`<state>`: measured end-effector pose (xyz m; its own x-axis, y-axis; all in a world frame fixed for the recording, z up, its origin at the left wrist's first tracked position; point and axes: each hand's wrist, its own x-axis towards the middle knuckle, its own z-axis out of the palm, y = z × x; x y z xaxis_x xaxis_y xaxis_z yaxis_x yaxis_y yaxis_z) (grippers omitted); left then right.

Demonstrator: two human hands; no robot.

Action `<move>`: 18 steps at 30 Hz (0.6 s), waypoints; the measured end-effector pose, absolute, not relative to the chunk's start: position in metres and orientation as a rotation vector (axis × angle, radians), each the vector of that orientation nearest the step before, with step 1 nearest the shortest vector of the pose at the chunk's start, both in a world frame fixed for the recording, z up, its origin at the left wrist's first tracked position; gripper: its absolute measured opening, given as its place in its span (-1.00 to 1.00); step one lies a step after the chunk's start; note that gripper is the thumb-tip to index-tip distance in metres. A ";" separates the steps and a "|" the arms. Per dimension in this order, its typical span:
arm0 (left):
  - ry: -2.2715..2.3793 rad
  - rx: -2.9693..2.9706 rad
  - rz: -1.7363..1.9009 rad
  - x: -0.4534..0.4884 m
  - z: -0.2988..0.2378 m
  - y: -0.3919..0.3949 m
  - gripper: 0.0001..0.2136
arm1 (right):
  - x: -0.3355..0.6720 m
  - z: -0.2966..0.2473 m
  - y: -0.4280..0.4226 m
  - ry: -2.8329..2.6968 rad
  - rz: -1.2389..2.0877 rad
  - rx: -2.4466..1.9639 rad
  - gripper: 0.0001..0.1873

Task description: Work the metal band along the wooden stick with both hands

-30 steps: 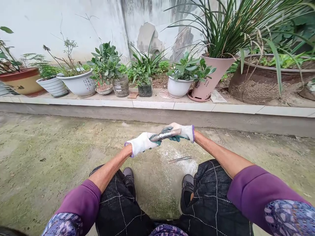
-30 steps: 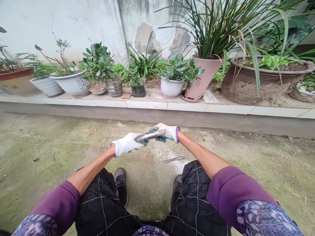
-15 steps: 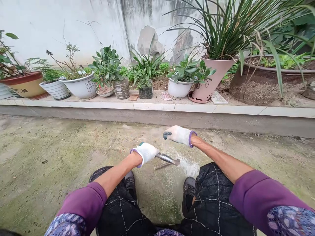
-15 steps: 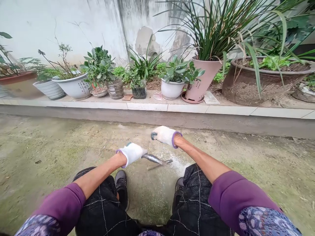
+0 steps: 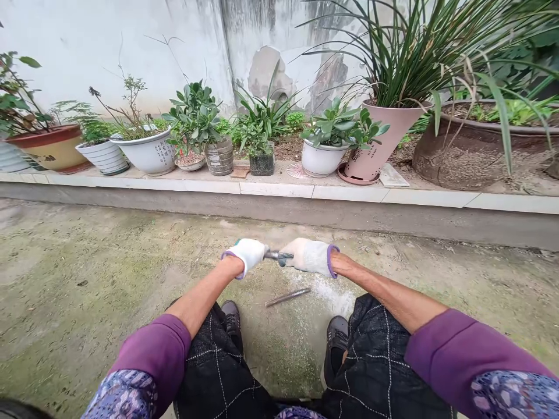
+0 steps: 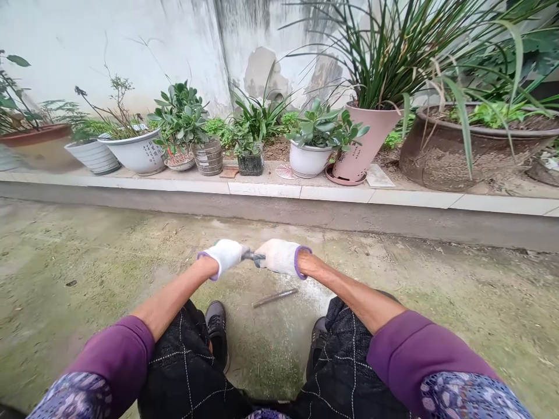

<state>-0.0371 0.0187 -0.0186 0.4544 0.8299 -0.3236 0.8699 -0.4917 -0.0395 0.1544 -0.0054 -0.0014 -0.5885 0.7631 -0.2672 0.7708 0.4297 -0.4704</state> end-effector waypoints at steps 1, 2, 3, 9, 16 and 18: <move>1.432 2.568 -0.542 -0.032 -0.025 0.011 -0.85 | 0.158 -0.001 -0.002 2.655 -0.854 1.421 -0.79; 1.289 2.617 -0.648 -0.027 -0.030 0.003 -0.83 | 0.164 -0.001 0.003 2.660 -0.846 1.435 -0.79; 1.195 2.650 -0.688 -0.022 -0.032 -0.004 -0.80 | 0.171 -0.003 0.009 2.652 -0.867 1.483 -0.79; 1.247 2.259 0.109 -0.013 0.002 -0.013 -0.79 | 0.203 -0.009 0.022 2.400 -1.291 1.841 -0.76; 1.280 1.420 0.700 -0.018 0.025 0.007 -0.82 | 0.169 0.017 -0.004 2.447 -1.899 1.972 -0.76; 1.273 1.352 0.740 -0.019 0.020 0.012 -0.79 | 0.167 0.021 -0.004 2.469 -2.007 1.938 -0.72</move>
